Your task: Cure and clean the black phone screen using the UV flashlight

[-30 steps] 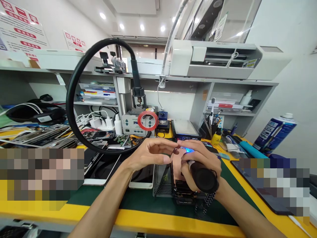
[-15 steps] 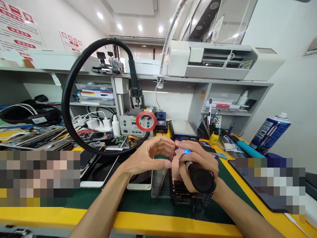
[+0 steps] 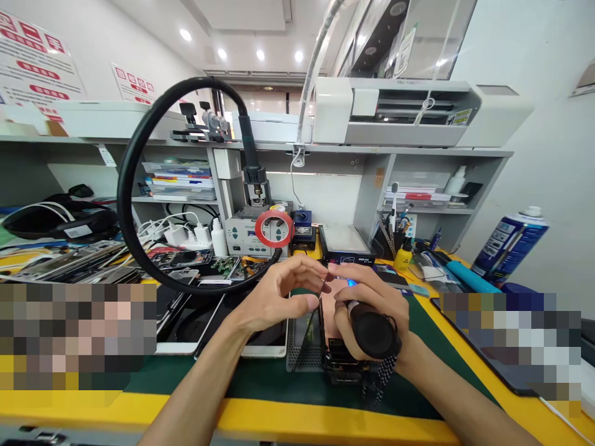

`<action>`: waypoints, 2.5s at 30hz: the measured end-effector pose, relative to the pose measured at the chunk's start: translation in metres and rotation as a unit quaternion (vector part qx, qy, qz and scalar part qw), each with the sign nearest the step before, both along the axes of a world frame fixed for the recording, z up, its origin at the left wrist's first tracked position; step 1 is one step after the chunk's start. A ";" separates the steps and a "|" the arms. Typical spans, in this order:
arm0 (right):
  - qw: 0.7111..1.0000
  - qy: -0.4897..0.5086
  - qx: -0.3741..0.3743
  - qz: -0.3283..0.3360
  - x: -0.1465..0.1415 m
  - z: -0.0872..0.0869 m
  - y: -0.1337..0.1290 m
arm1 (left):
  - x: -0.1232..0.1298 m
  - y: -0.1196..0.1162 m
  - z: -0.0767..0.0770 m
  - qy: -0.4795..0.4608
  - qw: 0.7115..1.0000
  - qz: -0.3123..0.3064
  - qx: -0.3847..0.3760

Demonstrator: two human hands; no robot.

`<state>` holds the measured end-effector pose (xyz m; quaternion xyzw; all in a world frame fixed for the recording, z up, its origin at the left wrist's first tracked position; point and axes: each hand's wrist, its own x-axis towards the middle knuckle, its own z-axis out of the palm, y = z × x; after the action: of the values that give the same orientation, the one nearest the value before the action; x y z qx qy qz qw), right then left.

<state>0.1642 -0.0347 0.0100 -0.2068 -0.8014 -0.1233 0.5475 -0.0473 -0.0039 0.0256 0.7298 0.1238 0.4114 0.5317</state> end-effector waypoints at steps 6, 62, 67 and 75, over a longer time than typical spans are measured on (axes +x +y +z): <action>1.000 0.009 -0.013 -0.005 -0.001 -0.001 -0.001 | 0.000 -0.001 0.001 0.011 0.999 0.024 0.027; 0.999 0.033 0.009 0.042 0.001 0.000 0.000 | 0.012 -0.036 0.006 0.163 0.919 0.287 0.214; 0.999 0.022 -0.006 0.043 0.003 -0.002 0.000 | 0.012 -0.038 0.004 0.170 0.916 0.305 0.195; 0.998 -0.009 -0.001 0.060 0.008 -0.001 0.001 | 0.010 -0.043 -0.015 0.145 0.929 0.306 0.148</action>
<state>0.1718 -0.0333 0.0094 -0.1583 -0.8172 -0.0911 0.5466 -0.0372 -0.0467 0.0108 0.7786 0.3546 0.4577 0.2421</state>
